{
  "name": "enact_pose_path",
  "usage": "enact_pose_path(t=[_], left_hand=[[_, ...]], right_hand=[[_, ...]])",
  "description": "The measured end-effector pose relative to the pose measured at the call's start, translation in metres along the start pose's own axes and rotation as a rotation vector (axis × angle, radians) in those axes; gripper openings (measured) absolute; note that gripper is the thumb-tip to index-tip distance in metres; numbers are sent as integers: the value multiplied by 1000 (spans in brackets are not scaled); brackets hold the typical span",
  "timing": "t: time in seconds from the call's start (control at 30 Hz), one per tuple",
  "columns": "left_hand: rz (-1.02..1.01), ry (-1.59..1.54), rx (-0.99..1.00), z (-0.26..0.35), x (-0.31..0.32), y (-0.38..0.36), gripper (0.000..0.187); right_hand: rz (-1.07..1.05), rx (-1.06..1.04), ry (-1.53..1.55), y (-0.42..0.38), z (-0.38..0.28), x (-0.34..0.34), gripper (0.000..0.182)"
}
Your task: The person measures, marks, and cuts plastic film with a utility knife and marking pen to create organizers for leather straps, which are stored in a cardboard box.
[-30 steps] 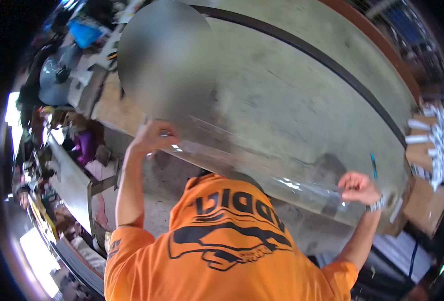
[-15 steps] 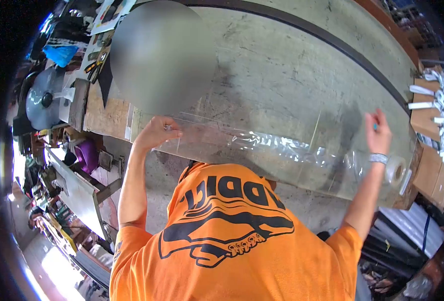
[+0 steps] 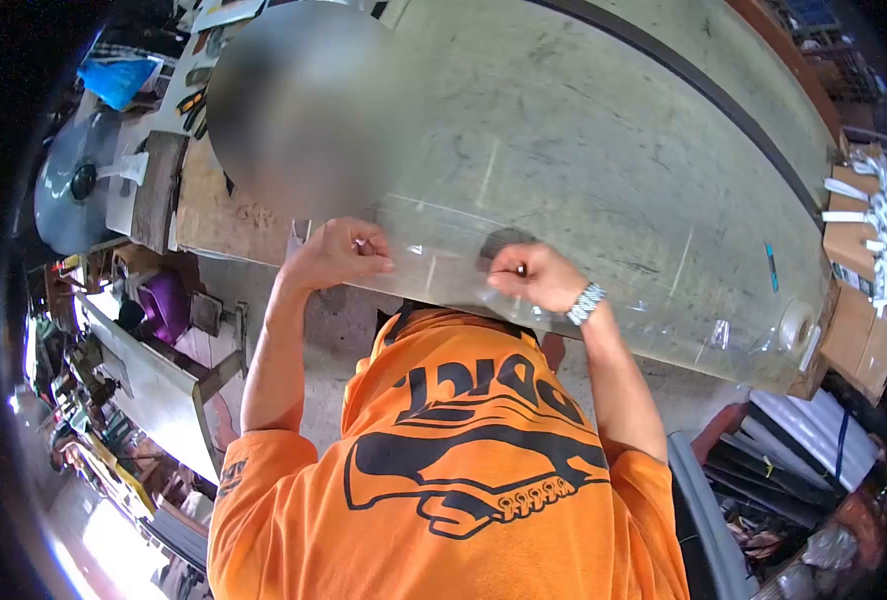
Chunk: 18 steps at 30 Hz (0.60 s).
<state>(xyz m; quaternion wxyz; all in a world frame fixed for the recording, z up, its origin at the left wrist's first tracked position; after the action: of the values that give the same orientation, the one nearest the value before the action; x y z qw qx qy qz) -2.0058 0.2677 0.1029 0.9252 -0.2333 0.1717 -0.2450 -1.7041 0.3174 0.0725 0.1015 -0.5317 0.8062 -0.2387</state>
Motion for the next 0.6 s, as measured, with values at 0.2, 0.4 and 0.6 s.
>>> enact_pose_path(t=[0.2, 0.4, 0.6], left_hand=[[71, -128, 6, -38, -24, -19, 18], [256, -179, -17, -67, -53, -37, 16], [305, -196, -55, -83, -71, -47, 15]], right_hand=[[73, 132, -16, 24, -20, 8, 15], [142, 145, -98, 26, -42, 0, 29], [189, 222, -65, 3, -38, -13, 34]])
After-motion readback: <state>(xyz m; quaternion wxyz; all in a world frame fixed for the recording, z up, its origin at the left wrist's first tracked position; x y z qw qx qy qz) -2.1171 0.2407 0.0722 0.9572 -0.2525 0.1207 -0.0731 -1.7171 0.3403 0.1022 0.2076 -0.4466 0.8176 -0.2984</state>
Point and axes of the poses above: each hand's wrist, its own y-axis towards the middle knuckle, its own x-axis out of the palm, z = x × y, the point moved 4 cm from there along y, towards the middle knuckle, and after that the axes turned 8 degrees about -z, right-handed, at the moved point
